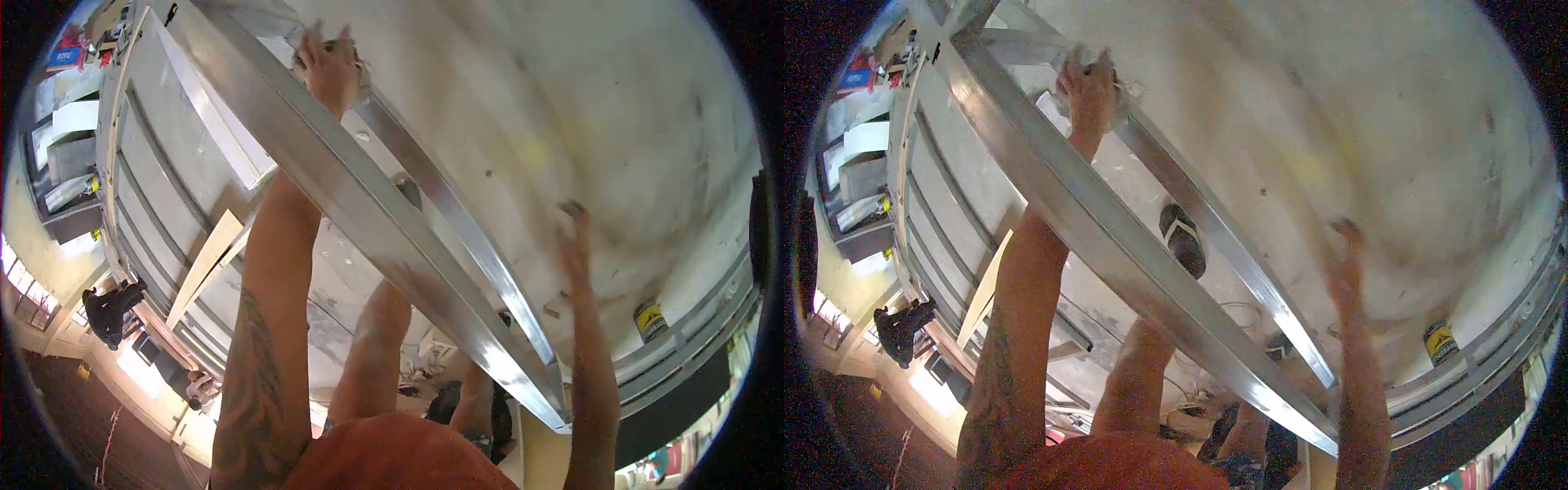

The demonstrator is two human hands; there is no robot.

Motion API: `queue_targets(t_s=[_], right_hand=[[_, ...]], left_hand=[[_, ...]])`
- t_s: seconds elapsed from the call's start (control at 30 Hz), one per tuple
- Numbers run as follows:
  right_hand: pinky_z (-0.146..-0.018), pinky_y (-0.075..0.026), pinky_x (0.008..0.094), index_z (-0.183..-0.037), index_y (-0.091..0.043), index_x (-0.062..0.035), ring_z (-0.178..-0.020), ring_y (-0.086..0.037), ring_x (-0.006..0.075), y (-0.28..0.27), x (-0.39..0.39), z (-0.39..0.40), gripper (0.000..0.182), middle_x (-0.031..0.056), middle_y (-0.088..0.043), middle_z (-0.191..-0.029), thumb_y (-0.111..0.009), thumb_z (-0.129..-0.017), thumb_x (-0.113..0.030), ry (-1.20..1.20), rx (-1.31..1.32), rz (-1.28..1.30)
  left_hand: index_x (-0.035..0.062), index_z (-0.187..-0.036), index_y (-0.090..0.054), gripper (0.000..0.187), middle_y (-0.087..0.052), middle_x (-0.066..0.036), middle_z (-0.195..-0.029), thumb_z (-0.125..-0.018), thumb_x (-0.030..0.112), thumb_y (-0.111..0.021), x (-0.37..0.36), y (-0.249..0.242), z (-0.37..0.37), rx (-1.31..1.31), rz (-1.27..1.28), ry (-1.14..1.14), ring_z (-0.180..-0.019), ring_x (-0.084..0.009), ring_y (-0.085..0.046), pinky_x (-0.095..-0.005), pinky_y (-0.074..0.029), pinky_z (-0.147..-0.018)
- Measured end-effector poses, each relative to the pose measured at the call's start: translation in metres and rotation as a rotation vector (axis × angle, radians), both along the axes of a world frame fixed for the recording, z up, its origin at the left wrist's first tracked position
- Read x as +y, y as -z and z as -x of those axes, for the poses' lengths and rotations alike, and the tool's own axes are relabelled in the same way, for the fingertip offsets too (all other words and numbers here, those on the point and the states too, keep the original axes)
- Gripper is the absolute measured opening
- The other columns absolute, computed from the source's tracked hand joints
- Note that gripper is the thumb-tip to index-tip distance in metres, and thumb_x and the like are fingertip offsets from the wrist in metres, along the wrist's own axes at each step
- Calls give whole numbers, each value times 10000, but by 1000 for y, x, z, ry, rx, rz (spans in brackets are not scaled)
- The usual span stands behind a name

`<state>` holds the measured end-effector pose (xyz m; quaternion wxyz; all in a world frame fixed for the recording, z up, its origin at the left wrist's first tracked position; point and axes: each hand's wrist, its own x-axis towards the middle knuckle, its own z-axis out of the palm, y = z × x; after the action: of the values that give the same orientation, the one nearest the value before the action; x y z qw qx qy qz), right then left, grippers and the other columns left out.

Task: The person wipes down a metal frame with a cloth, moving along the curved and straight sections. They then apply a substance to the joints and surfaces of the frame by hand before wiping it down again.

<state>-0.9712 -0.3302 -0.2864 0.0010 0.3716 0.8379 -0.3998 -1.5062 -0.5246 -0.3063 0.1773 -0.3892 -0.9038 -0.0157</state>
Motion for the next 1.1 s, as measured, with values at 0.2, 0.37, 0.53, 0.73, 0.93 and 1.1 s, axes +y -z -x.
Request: queue_targets(t_s=[0.2, 0.37, 0.53, 0.73, 0.93, 1.1], right_hand=[[-1037, -450, 456, -1257, -607, -81, -1212, -548, 384, -49, -76, 363, 321, 195, -561, -1313, -613, -952, -181, -249, 286, 300], [-1008, -464, 444, -1300, -556, -35, -1158, -566, 391, -52, -100, 512, 358, 201, -572, -1269, -564, -980, -195, 35, 671, 216], [-1055, -429, 514, -1393, -508, -84, -1216, -537, 432, -14, -124, 532, 442, 244, -530, -1323, -579, -981, -225, -395, 665, -169], [-1105, -371, 582, -1381, -515, -313, -1344, -425, 483, -17, -123, 463, 427, 255, -486, -1360, -615, -970, -372, -410, 69, 176], [-1123, -306, 666, -1351, -523, -158, -1444, -283, 508, -14, -139, 532, 583, 261, -305, -1552, -709, -882, -450, -232, 123, -366], [-1109, -382, 572, -1336, -461, -3, -1390, -389, 478, 0, -121, 590, 665, 286, -375, -1505, -715, -894, -430, -276, 198, -504]], left_hand=[[128, -1369, -566, 476, -514, -117, -1361, -908, 236, -618, 6, -12, 133, -343, 376, 682, -1257, -342, -473, -519, -379, -1071], [40, -1318, -561, 437, -566, -151, -1268, -923, 221, -605, -8, -11, 97, -245, 12, 711, -1159, -350, -535, -468, -410, -1042], [34, -1400, -472, 487, -522, -102, -1307, -984, 250, -606, -87, 18, -3, -171, -107, 63, -1212, -308, -486, -472, -391, -1032], [-13, -1183, -587, 251, -623, -110, -1103, -991, 117, -489, -119, -123, 42, -729, -1270, -419, -1054, -217, -599, -363, -485, -968], [58, -1285, -626, 380, -607, -167, -1295, -1023, 314, -524, -21, -243, 243, -99, -207, 460, -1212, -333, -570, -404, -447, -1039], [119, -1329, -605, 440, -654, -152, -1249, -1036, 429, -496, 25, -254, 205, -609, -172, 244, -1191, -318, -606, -395, -435, -1037]])
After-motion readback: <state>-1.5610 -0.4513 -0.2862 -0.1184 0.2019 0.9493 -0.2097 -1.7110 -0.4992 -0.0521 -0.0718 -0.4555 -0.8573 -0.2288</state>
